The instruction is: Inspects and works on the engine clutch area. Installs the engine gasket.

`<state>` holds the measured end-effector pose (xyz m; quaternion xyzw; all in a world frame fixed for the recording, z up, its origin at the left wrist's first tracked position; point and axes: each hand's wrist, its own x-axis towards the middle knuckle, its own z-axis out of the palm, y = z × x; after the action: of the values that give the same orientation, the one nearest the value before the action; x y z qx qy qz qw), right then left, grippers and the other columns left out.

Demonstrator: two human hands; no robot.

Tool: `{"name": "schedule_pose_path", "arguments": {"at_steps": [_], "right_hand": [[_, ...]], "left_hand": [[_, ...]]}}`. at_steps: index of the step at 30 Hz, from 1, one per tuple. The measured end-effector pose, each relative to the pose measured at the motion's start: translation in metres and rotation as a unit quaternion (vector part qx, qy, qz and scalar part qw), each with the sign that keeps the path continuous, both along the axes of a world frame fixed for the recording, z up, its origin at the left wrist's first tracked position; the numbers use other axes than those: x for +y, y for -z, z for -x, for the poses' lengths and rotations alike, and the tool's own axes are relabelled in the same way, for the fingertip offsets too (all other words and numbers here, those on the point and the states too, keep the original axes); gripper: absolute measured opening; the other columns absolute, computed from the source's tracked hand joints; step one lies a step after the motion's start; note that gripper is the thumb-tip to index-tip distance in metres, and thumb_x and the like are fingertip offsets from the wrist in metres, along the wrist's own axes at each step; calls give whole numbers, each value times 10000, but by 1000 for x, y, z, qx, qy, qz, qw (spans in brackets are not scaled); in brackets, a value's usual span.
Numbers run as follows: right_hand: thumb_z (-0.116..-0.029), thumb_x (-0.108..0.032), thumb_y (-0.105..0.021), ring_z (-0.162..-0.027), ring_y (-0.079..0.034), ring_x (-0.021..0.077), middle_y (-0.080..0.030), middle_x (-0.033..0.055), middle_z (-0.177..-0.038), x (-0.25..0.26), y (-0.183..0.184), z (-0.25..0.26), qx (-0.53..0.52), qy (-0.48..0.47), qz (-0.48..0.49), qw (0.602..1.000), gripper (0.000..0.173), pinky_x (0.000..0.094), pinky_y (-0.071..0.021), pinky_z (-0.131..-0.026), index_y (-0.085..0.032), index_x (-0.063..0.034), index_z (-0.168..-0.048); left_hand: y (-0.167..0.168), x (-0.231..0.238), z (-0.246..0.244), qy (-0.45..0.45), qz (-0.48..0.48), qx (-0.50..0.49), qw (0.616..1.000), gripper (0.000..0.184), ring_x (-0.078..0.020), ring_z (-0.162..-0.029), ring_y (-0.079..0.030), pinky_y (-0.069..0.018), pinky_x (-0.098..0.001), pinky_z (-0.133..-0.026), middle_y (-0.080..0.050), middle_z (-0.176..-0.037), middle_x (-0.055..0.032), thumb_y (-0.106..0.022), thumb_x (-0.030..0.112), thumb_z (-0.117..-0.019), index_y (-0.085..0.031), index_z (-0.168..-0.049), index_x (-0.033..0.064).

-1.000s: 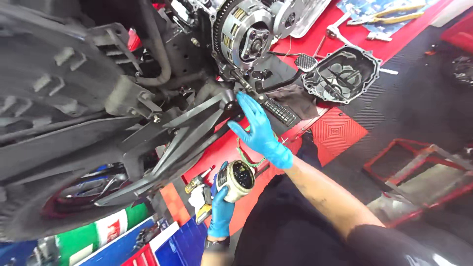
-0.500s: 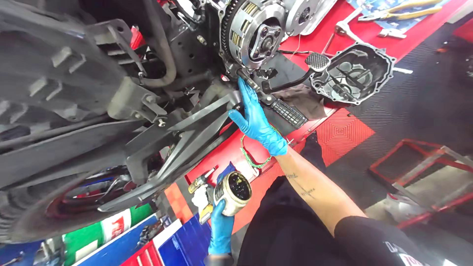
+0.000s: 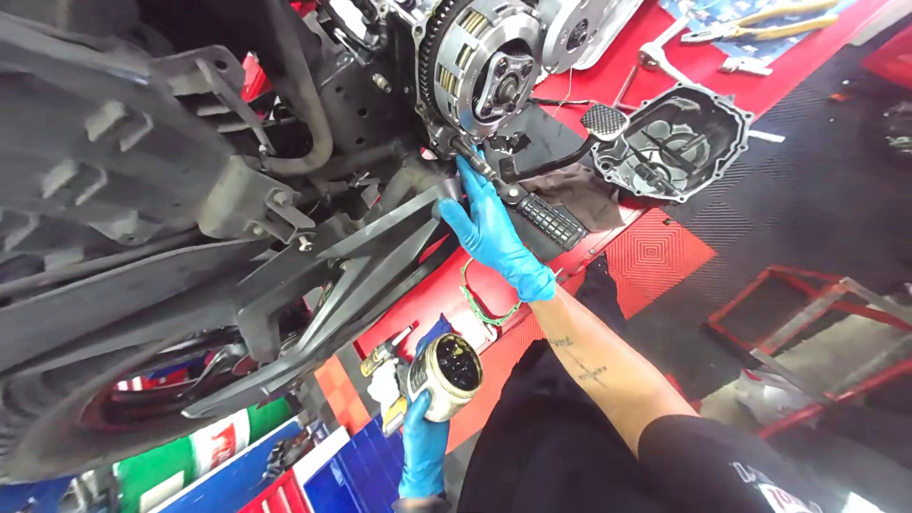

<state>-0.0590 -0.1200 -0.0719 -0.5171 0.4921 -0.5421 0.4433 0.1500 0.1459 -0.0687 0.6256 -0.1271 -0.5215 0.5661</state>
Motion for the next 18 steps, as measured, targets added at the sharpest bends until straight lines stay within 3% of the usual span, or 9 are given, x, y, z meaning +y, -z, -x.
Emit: {"name": "schedule_pose_path", "arguments": {"at_steps": [2, 5, 9, 12, 15, 18], "right_hand": [[-969, -605, -503, -1548, -255, 360, -338, 229, -1631, -3, -1, 0, -20, 9, -9, 1000, 849, 491, -290, -1237, -417, 15, -1543], [-1018, -530, -460, -1567, -191, 360, -255, 241, -1662, -7, -6, 1, -59, 25, -19, 998, 711, 476, -263, -1252, -490, -14, -1506], [-1045, -524, -421, -1560, -213, 367, -295, 243, -1645, -9, -13, 1, -76, 33, -36, 996, 647, 477, -265, -1252, -585, -27, -1427], [-1041, -520, -453, -1556, -219, 372, -301, 247, -1641, 0, -17, 4, -65, 28, -52, 996, 640, 486, -273, -1249, -588, -23, -1421], [-990, -505, -595, -1439, -458, 303, -507, 206, -1515, 28, -24, 22, -13, 3, -53, 999, 610, 446, -424, -1161, -628, -29, -1371], [-1003, -344, -626, -1222, -645, 190, -690, 119, -1292, 45, -30, 57, 56, 38, 31, 997, 391, 374, -537, -1038, -721, -38, -1228]], "left_hand": [[-1, 1, 1, 8, -2, -1, 1000, 752, -193, -985, -732, -622, -405, -850, -732, -1079, -104, -890, 316, -632, -563, -1266, 78], [0, 1, 0, 17, 5, -3, 1000, 704, -194, -972, -739, -631, -399, -831, -739, -1064, -104, -885, 331, -648, -591, -1231, 70], [-2, 3, 3, 13, 0, -5, 1000, 734, -191, -975, -734, -623, -406, -843, -735, -1069, -102, -889, 328, -635, -579, -1252, 80], [-5, 1, 4, 17, -8, -13, 1000, 770, -180, -979, -730, -622, -403, -848, -734, -1076, -87, -889, 341, -622, -557, -1269, 88], [-6, 1, 3, 22, 2, -8, 1000, 742, -181, -984, -732, -621, -403, -855, -737, -1080, -89, -891, 335, -632, -573, -1257, 91], [-7, 0, 0, 36, 14, 0, 999, 691, -189, -993, -733, -620, -408, -862, -740, -1085, -92, -887, 334, -655, -604, -1241, 101]]}}
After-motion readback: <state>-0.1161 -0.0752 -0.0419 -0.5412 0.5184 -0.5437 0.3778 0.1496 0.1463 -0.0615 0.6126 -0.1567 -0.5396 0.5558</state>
